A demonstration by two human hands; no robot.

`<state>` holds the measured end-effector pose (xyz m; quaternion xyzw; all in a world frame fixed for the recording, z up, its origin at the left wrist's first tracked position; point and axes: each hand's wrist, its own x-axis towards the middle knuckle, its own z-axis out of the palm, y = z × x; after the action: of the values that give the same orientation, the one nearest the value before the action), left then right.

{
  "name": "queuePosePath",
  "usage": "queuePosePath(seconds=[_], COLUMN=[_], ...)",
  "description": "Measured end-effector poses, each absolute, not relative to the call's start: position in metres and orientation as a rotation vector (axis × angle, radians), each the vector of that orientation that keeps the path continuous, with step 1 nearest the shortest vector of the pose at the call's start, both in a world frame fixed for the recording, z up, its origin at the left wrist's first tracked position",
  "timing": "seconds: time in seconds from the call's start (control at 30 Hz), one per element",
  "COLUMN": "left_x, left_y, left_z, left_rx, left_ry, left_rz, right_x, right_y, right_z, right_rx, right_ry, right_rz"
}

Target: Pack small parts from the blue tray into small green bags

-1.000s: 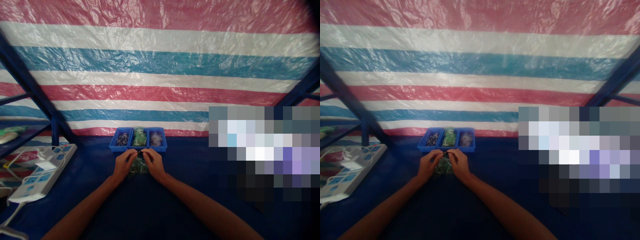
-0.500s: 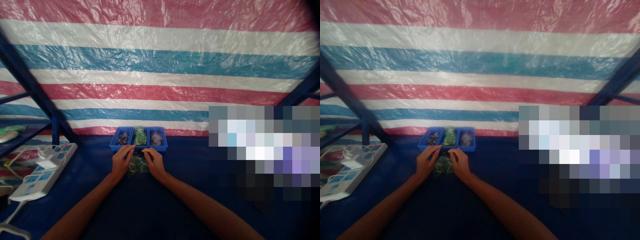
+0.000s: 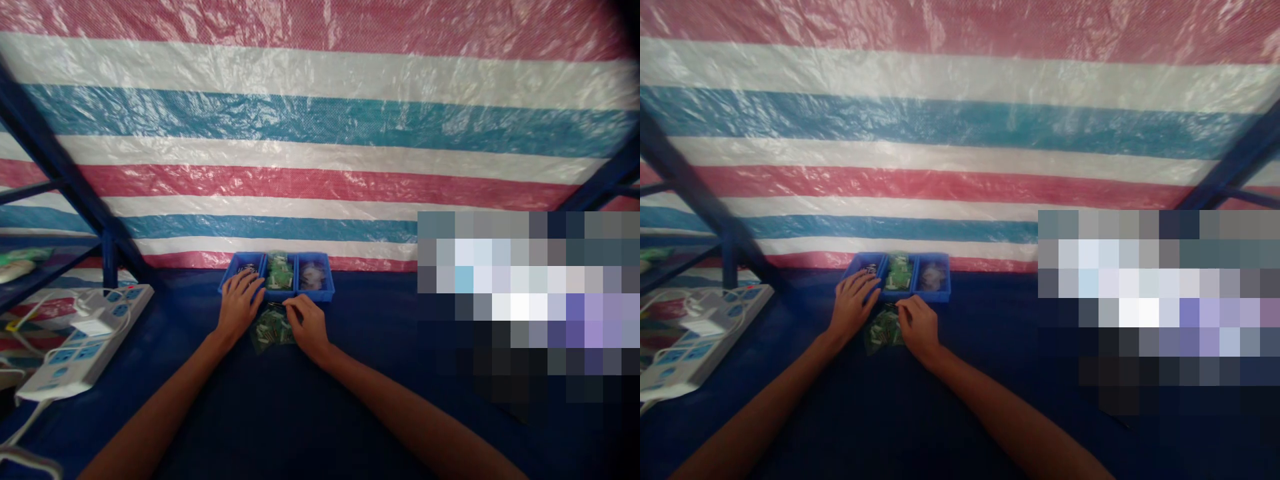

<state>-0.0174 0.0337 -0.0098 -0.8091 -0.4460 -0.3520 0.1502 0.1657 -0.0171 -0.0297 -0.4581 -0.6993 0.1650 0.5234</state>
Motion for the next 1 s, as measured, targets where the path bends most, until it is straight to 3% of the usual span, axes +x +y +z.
queuePosePath(seconds=[0.23, 0.57, 1.0], left_x=[-0.015, -0.012, -0.008], left_y=[0.022, 0.022, 0.018], left_z=[-0.020, -0.026, -0.025], left_rx=[-2.650, -2.684, -2.733], left_ry=[-1.009, -1.181, -1.370], left_rz=[-0.806, -0.647, -0.381], right_x=[0.164, 0.163, 0.166], right_y=[-0.015, -0.008, -0.011], right_z=[-0.036, -0.044, -0.039], right_rx=[-1.309, -1.549, -1.608], right_ry=[-1.794, -1.897, -1.964], right_rz=[0.279, 0.156, 0.235])
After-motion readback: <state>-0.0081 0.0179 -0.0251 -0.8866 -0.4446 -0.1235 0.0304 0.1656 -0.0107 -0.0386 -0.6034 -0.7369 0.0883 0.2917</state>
